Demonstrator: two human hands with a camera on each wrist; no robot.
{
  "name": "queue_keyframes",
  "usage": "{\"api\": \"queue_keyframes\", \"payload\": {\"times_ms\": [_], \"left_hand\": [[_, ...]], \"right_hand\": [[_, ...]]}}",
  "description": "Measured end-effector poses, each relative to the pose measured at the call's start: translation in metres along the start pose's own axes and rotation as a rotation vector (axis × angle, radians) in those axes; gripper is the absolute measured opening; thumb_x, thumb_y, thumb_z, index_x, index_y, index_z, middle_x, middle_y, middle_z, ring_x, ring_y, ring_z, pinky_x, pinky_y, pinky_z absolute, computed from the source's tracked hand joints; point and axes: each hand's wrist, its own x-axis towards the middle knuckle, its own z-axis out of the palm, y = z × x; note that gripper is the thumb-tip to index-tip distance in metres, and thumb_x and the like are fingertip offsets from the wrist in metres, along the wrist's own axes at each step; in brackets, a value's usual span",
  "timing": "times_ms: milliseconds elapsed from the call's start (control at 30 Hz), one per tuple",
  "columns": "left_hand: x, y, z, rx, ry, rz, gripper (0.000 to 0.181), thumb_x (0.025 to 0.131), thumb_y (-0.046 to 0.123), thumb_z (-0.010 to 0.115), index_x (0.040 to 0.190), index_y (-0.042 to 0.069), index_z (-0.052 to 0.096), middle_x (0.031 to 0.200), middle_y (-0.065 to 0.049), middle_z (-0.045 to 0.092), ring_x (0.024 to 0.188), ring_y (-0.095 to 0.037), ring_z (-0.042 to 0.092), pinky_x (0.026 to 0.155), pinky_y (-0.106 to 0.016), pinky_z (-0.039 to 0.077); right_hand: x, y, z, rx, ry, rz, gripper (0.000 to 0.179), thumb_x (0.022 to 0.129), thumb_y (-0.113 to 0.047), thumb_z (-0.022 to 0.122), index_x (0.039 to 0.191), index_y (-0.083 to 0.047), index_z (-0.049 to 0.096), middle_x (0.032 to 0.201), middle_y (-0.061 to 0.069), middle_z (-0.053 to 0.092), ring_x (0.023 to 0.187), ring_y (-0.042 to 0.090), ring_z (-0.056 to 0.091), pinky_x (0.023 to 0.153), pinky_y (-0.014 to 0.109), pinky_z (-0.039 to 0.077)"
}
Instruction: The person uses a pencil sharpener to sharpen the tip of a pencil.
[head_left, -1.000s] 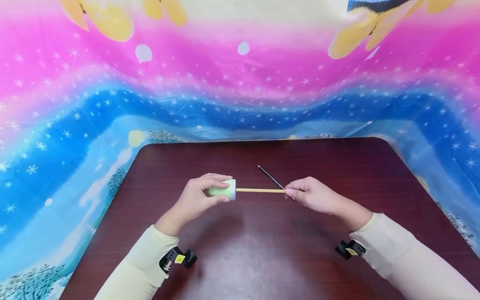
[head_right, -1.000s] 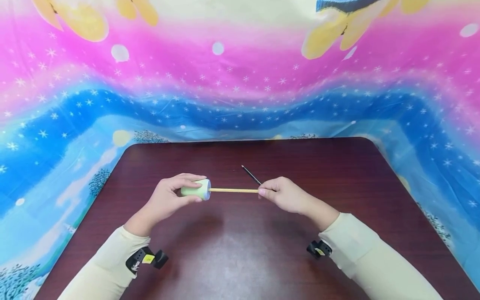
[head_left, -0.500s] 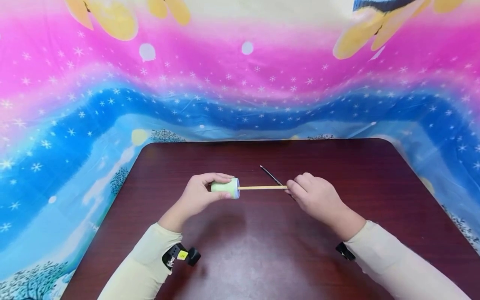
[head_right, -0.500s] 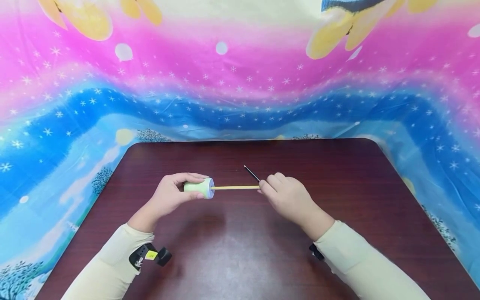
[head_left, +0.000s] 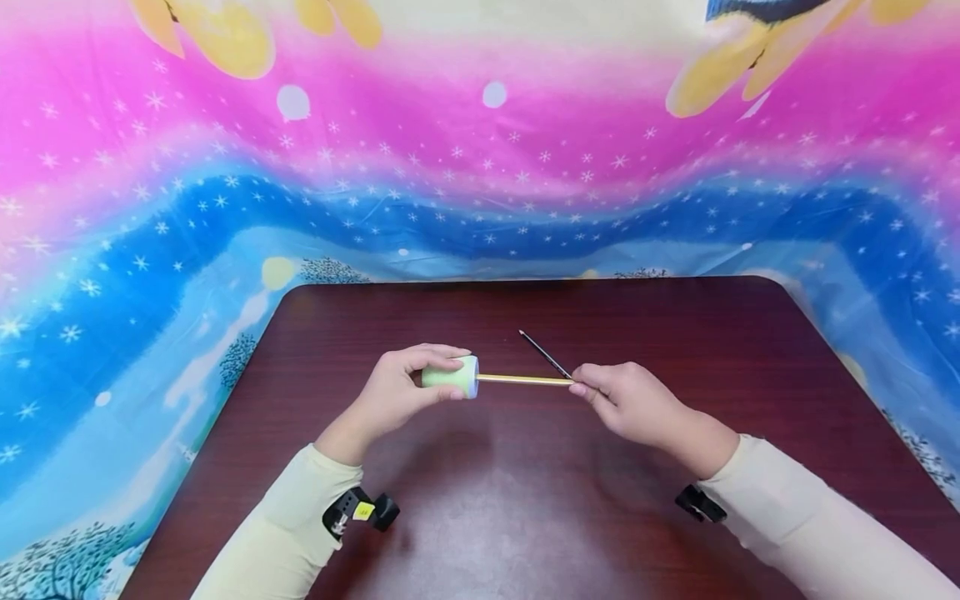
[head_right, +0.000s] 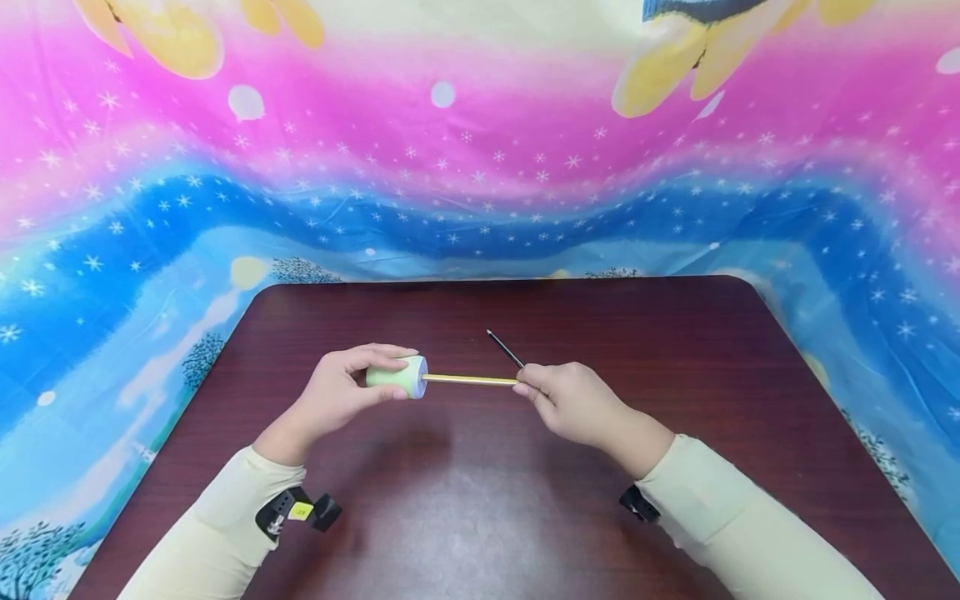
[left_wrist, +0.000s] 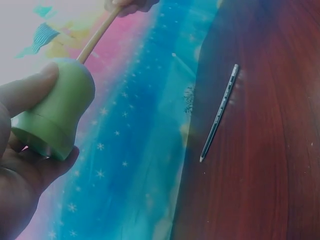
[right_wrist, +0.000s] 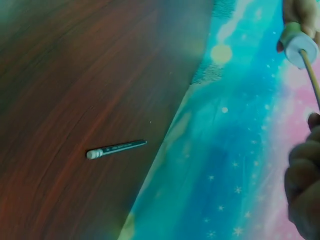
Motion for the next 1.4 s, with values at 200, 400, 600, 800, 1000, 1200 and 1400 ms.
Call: {"api": "queue_keyframes", "payload": {"times_ms": [200, 400, 600, 800, 1000, 1200, 1400], "left_hand": [[0.001, 0.001, 0.003, 0.116, 0.014, 0.206, 0.033, 0.069, -0.002, 0.083, 0.101, -0.003, 0.074, 0.113, -0.014, 0.069, 0.107, -0.025, 0.062, 0.077, -0.023, 0.055], [0.002, 0.003, 0.006, 0.169, 0.02, 0.236, 0.033, 0.068, -0.001, 0.084, 0.1, -0.001, 0.075, 0.113, -0.011, 0.07, 0.109, -0.024, 0.062, 0.079, -0.024, 0.054], [0.0, -0.002, 0.005, 0.041, 0.08, 0.055, 0.034, 0.072, -0.001, 0.082, 0.104, -0.002, 0.073, 0.117, -0.013, 0.068, 0.11, -0.024, 0.062, 0.079, -0.024, 0.054], [-0.001, -0.004, 0.005, 0.002, 0.082, 0.03, 0.034, 0.072, -0.002, 0.081, 0.105, -0.001, 0.072, 0.118, -0.013, 0.067, 0.11, -0.024, 0.062, 0.079, -0.026, 0.054], [-0.002, -0.004, 0.005, 0.075, 0.024, 0.055, 0.036, 0.072, 0.001, 0.083, 0.106, 0.001, 0.072, 0.119, -0.013, 0.067, 0.109, -0.025, 0.063, 0.077, -0.024, 0.054], [-0.003, -0.003, 0.005, 0.104, 0.013, 0.075, 0.038, 0.071, 0.0, 0.083, 0.107, 0.001, 0.073, 0.116, -0.013, 0.068, 0.106, -0.026, 0.063, 0.075, -0.027, 0.055], [-0.003, -0.002, 0.005, 0.145, -0.002, 0.132, 0.036, 0.07, 0.001, 0.083, 0.106, 0.001, 0.074, 0.116, -0.011, 0.069, 0.105, -0.023, 0.063, 0.075, -0.025, 0.055]], "right_hand": [[0.007, -0.001, -0.013, 0.436, -0.28, 0.381, 0.017, 0.097, -0.009, 0.057, 0.081, -0.011, 0.061, 0.06, -0.011, 0.04, 0.052, 0.003, 0.034, 0.049, 0.023, 0.033], [0.011, 0.004, -0.016, 0.548, -0.425, 0.529, 0.019, 0.101, -0.016, 0.05, 0.086, -0.007, 0.059, 0.056, -0.005, 0.038, 0.048, 0.007, 0.034, 0.046, 0.025, 0.032], [0.005, 0.006, -0.009, -0.06, -0.085, 0.204, 0.025, 0.088, -0.026, 0.07, 0.109, -0.014, 0.066, 0.088, -0.005, 0.065, 0.069, 0.009, 0.056, 0.059, 0.031, 0.048], [-0.001, 0.017, 0.005, -0.393, 0.325, -0.2, 0.027, 0.101, -0.028, 0.051, 0.096, -0.008, 0.069, 0.072, 0.001, 0.054, 0.054, 0.017, 0.048, 0.04, 0.03, 0.038], [-0.001, 0.025, 0.008, -0.445, 0.385, -0.372, 0.029, 0.103, -0.021, 0.046, 0.09, -0.005, 0.066, 0.068, 0.003, 0.049, 0.051, 0.018, 0.039, 0.039, 0.028, 0.032], [0.0, 0.025, 0.002, -0.472, 0.322, -0.435, 0.028, 0.102, -0.011, 0.042, 0.095, -0.002, 0.067, 0.066, 0.003, 0.05, 0.055, 0.019, 0.04, 0.041, 0.027, 0.032], [0.002, 0.018, 0.001, -0.456, 0.37, -0.488, 0.026, 0.098, -0.007, 0.042, 0.086, -0.003, 0.065, 0.059, 0.0, 0.041, 0.049, 0.016, 0.034, 0.037, 0.025, 0.025]]}}
